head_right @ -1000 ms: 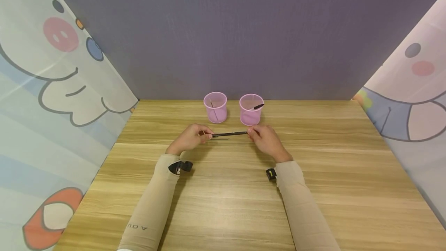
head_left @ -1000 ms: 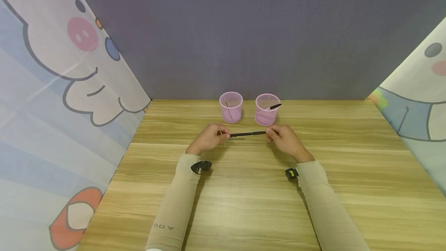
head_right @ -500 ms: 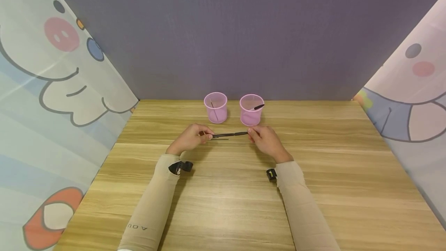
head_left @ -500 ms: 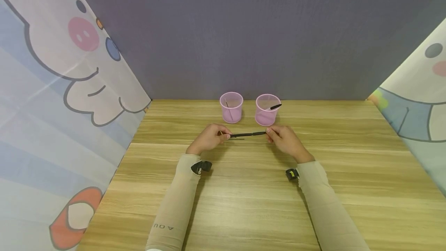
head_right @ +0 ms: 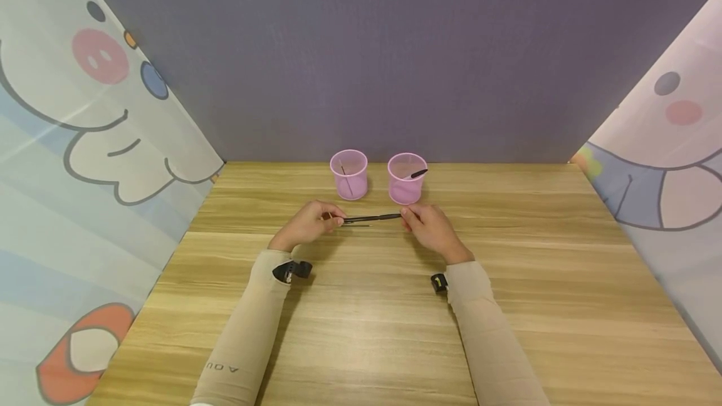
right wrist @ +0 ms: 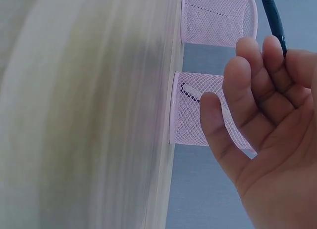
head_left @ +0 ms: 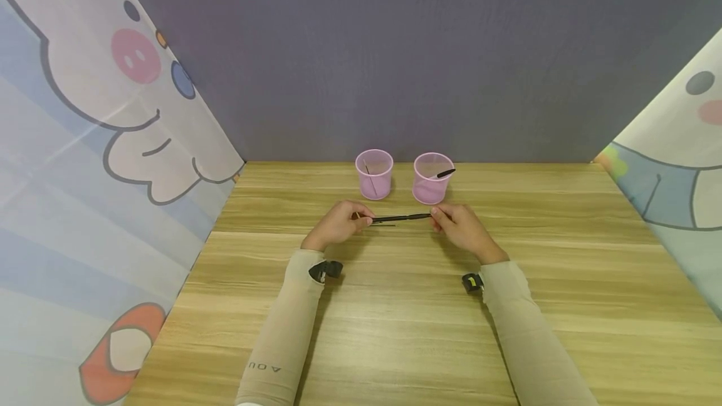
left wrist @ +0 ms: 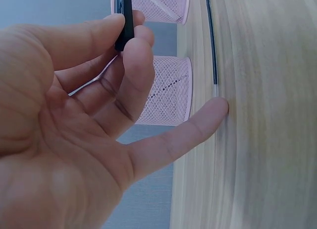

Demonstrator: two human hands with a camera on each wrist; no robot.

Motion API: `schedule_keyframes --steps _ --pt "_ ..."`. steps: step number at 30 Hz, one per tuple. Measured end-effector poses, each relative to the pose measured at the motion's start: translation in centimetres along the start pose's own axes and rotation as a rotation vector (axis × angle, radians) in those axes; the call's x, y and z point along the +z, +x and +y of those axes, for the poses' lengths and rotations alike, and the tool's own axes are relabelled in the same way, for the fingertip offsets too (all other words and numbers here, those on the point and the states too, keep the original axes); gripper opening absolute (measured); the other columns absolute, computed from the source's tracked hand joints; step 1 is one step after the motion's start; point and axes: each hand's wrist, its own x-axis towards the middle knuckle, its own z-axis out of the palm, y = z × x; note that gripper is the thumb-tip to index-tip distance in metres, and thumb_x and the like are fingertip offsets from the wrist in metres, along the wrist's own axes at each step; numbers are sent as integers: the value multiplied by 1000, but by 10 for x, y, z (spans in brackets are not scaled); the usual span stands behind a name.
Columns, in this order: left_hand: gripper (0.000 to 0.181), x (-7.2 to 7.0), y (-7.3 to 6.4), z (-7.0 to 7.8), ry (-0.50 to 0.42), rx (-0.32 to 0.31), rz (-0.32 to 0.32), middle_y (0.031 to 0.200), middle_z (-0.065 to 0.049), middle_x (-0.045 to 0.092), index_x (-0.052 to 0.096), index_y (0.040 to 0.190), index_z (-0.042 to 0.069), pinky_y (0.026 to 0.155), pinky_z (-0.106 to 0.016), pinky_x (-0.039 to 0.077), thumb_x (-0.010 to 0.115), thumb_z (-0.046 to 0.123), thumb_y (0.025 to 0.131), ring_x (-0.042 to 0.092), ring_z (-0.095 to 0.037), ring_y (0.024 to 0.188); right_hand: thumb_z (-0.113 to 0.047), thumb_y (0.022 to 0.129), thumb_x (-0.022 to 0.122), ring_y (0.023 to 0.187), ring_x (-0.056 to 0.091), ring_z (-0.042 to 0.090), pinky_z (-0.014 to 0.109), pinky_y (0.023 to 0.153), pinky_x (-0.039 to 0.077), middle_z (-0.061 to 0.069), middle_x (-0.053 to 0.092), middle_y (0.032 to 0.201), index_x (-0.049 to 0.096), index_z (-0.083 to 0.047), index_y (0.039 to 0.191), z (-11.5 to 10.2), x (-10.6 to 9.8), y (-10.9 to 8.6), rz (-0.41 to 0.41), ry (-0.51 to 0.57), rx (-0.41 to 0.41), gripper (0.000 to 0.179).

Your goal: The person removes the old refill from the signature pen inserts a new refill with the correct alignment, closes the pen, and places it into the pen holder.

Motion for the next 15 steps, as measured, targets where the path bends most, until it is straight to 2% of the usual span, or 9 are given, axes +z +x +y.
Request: schedule_keyframes --steps 9,13,15 --pt "21 1 1 -3 -6 1 2 92 -20 71 74 113 -1 60 -26 49 62 10 101 69 -33 77 -28 110 46 75 63 20 25 65 53 13 71 85 70 1 96 1 1 0 1 46 12 40" --pt "21 1 1 -2 -5 -6 3 92 -20 72 74 114 -1 60 -26 49 62 11 101 69 -31 76 -29 109 49 62 58 17 27 57 50 12 68 80 68 -2 94 1 1 0 1 33 3 36" --pt "21 1 1 -2 -3 -6 2 91 -19 71 74 114 0 60 -27 49 62 11 101 69 -30 76 -29 107 54 62 58 16 28 58 49 10 67 80 68 -5 98 1 0 0 4 16 -3 30"
